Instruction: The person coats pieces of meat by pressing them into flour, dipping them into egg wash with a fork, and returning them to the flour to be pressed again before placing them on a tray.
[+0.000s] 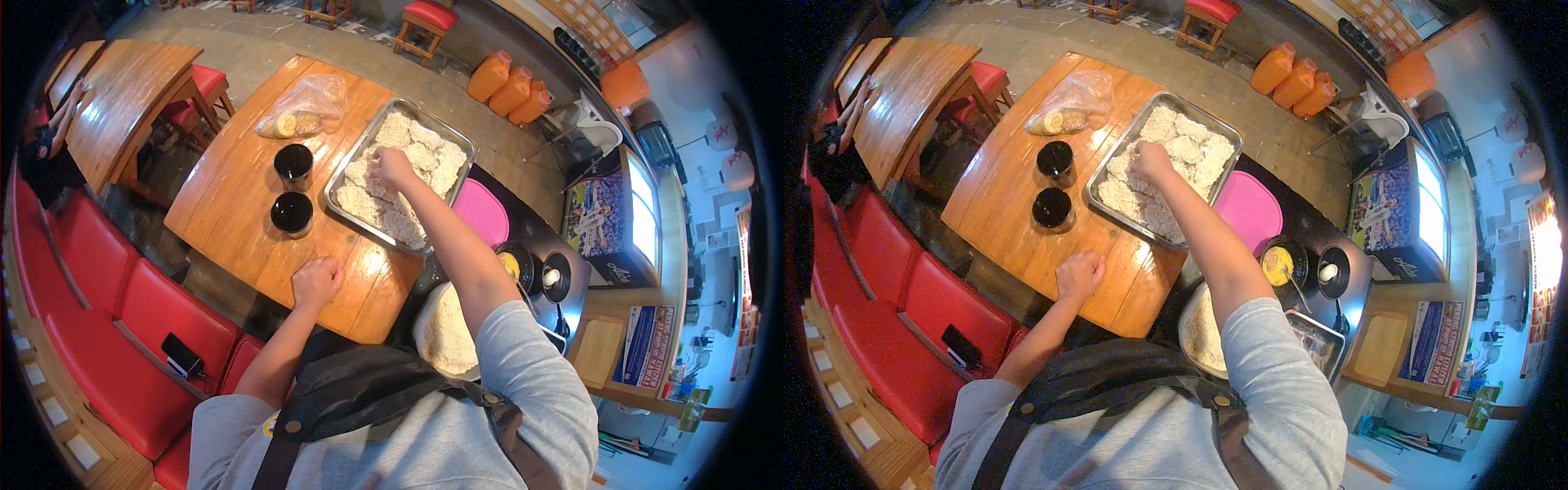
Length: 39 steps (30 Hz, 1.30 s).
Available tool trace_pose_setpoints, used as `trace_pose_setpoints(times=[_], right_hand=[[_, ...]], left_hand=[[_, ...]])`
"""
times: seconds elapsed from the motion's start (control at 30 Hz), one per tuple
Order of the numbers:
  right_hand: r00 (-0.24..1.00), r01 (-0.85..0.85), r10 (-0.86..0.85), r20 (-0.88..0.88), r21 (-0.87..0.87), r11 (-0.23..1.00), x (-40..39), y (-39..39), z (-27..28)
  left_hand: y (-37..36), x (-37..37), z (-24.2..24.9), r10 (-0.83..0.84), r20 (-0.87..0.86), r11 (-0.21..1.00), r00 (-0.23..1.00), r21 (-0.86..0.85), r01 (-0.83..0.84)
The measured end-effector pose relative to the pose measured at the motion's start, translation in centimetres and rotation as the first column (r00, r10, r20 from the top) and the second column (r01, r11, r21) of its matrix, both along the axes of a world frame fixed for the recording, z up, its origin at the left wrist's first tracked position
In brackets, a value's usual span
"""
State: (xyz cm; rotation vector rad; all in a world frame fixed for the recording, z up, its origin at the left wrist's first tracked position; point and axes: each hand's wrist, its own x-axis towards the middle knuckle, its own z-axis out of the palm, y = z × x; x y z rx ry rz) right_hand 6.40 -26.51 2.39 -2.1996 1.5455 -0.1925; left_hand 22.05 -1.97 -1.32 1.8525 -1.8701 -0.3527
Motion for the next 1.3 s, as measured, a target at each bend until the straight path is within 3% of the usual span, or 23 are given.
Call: trace_pose_setpoints(times=[0.13, 0.23, 0.37, 0.43, 0.57, 0.6, 0.63, 0.7, 0.77, 0.87, 0.9, 0.97, 1.3], right_hand=[[0.997, -0.069, 0.07, 0.025, -0.019, 0.997, 0.5, 1.1, -0.2], [0.999, -0.037, 0.04, 0.028, -0.104, 0.994, 0.9, 1.6, -0.5], [0.999, -0.004, 0.007, 0.044, -0.074, 0.997, 0.1, 1.8, 1.2], [0.942, 0.169, -0.14, 0.306, -0.072, 0.983, -0.6, 2.1, 2.4], [0.925, 0.269, -0.219, 0.312, -0.127, 0.955, -3.1, 4.1, 5.7], [0.934, 0.168, -0.141, 0.33, -0.057, 0.984, -4.6, 4.1, 4.4], [0.931, 0.181, -0.152, 0.332, -0.058, 0.982, -5.7, 4.8, 3.9], [0.955, 0.149, -0.09, 0.283, -0.192, 0.97, -7.3, 6.4, 3.0], [0.973, 0.162, -0.123, 0.197, -0.201, 0.966, -7.5, 6.9, 2.4], [0.988, 0.039, 0.022, 0.154, -0.381, 0.924, -6.0, 7.1, 0.4], [0.987, 0.046, 0.017, 0.159, -0.383, 0.923, -5.9, 7.4, 0.3], [0.998, -0.017, 0.0, -0.058, -0.296, 0.955, -5.4, 7.7, 0.4], [0.999, -0.04, 0.035, -0.026, -0.218, 0.975, -5.9, 7.0, 0.0]], left_hand=[[0.1, -0.1, 0.2, -0.001, 0.004, 1.0, 1.0, 0.009, 0.001], [0.0, -0.1, 0.1, 0.006, 0.006, 1.0, 1.0, 0.0, -0.006], [0.1, 0.0, -0.1, 0.013, -0.004, 1.0, 1.0, -0.026, -0.013], [0.1, 0.0, -0.2, 0.013, 0.008, 1.0, 1.0, -0.024, -0.013], [0.1, -0.1, -0.4, 0.007, 0.043, 1.0, 0.999, -0.007, -0.007], [0.2, -0.1, -0.4, -0.006, 0.044, 1.0, 0.999, -0.007, 0.006], [0.1, -0.2, -0.3, 0.001, 0.067, 1.0, 0.998, 0.0, -0.001], [-0.1, -0.3, -0.4, -0.002, 0.093, 1.0, 0.996, 0.001, 0.002], [0.1, -0.3, -0.7, -0.006, 0.062, 0.999, 0.998, -0.046, 0.009], [0.2, -0.4, -0.8, -0.009, 0.09, 0.999, 0.996, -0.037, 0.012], [0.3, -0.5, -0.6, -0.014, 0.095, 0.999, 0.995, -0.04, 0.017], [0.1, -0.5, 0.0, 0.003, 0.13, 1.0, 0.992, -0.007, -0.002], [0.3, -0.4, -0.3, -0.012, 0.097, 1.0, 0.995, -0.02, 0.014]])
